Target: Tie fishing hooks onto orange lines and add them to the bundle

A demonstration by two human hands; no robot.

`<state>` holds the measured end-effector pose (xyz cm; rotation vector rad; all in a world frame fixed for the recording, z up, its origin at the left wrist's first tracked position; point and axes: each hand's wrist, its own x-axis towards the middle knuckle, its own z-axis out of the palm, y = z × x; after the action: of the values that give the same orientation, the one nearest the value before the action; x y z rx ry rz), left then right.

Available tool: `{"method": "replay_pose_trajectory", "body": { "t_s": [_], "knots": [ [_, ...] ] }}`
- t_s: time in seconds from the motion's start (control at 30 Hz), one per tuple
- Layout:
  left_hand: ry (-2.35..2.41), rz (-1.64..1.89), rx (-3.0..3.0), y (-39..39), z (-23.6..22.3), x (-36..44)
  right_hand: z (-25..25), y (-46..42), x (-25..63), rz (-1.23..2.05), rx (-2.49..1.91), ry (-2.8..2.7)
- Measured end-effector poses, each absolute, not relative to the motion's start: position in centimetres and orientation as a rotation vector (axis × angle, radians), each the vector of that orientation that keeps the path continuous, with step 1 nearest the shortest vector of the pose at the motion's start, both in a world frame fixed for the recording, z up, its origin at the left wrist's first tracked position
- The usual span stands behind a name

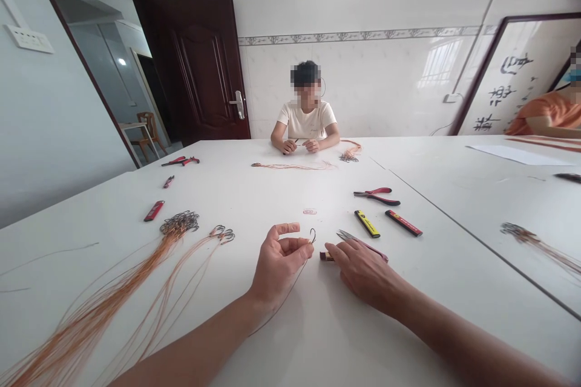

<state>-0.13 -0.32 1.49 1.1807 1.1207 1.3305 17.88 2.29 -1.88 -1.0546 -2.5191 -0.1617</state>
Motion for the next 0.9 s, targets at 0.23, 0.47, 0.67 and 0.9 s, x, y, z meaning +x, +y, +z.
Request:
{"method": "replay_pose_trajectory", "body": {
  "t_s": [0.23,0.47,0.67,0.9],
  "knots": [
    [1.132,1.350,1.190,-0.2,1.3,-0.2,-1.0,1.9,18.2,0.523,-1.266,-2.113],
    [1.125,1.330,1.226,-0.3,1.3,-0.1,0.5,1.0,18.0,1.265,-1.199,-1.764],
    [1.110,1.303,1.273,-0.6,1.3,0.1,0.4,0.7,17.7,1.380,-1.220,-1.626],
    [1.101,1.291,1.297,-0.8,0.9,0.5,0.1,1.0,17.0,1.268,-1.281,-1.639]
  ]
}}
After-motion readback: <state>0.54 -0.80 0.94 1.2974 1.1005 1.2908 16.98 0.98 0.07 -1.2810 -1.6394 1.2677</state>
